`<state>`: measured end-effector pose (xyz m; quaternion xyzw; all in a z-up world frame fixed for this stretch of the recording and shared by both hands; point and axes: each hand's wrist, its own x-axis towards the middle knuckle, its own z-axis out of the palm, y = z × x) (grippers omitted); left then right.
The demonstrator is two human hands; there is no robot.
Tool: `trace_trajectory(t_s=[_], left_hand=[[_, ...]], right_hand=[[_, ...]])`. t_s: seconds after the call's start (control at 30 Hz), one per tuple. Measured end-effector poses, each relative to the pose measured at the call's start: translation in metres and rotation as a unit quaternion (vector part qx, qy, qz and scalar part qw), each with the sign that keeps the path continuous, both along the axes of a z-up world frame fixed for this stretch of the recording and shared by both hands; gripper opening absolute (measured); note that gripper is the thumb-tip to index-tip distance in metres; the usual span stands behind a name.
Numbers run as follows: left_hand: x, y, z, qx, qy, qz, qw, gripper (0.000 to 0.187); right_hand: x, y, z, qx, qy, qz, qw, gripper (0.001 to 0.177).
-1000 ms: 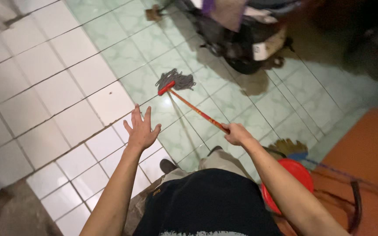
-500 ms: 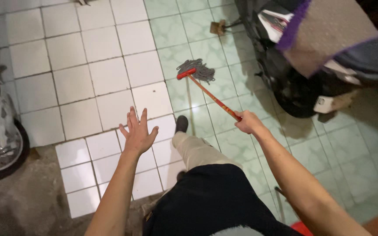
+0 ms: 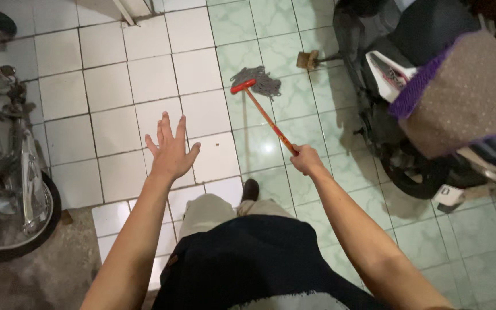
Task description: The person mops the tiled floor by hand using a mop, moving it across different sections of the tiles in a back and forth motion around parked motorcycles and furniture.
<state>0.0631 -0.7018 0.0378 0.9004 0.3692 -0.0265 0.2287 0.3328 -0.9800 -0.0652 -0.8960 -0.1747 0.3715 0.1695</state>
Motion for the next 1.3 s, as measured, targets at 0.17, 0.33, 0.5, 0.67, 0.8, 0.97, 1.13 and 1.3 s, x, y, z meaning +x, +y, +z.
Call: trace_trajectory(t_s=[0.17,0.33,0.5,0.67,0.8,0.97,1.13,1.3], left_hand=[[0.037,0.051,-0.018,-0.018,0.016,-0.001,1.0,0.09],[0.069,0.118,-0.045,-0.044,0.002,-0.012,0.999,0.089],[0.104,0.2,-0.047,-0.054,-0.015,-0.012,0.998,0.087],[0.133,0.276,-0.028,-0.052,-0.014,-0.026,0.998,0.087],[0.14,0.317,-0.021,-0.062,-0.018,-0.02,0.998,0.087],[0.135,0.352,-0.017,-0.067,-0.021,0.011,0.997,0.086],[0.133,0.366,-0.014,-0.055,-0.01,0.031,0.998,0.086],[0.134,0.367,-0.009,-0.057,-0.015,0.069,0.996,0.086]], right_hand=[[0.037,0.061,0.014,-0.01,-0.005,-0.009,1.0,0.053],[0.065,0.122,0.01,0.013,-0.006,-0.048,0.999,0.054],[0.088,0.216,0.038,0.07,-0.018,-0.123,0.99,0.057],[0.093,0.309,0.08,0.18,-0.044,-0.187,0.965,0.059],[0.093,0.353,0.097,0.205,-0.069,-0.18,0.96,0.057],[0.102,0.391,0.094,0.167,-0.068,-0.174,0.968,0.053],[0.132,0.418,0.076,0.216,-0.093,-0.157,0.959,0.048],[0.144,0.419,0.077,0.242,-0.097,-0.145,0.954,0.046]])
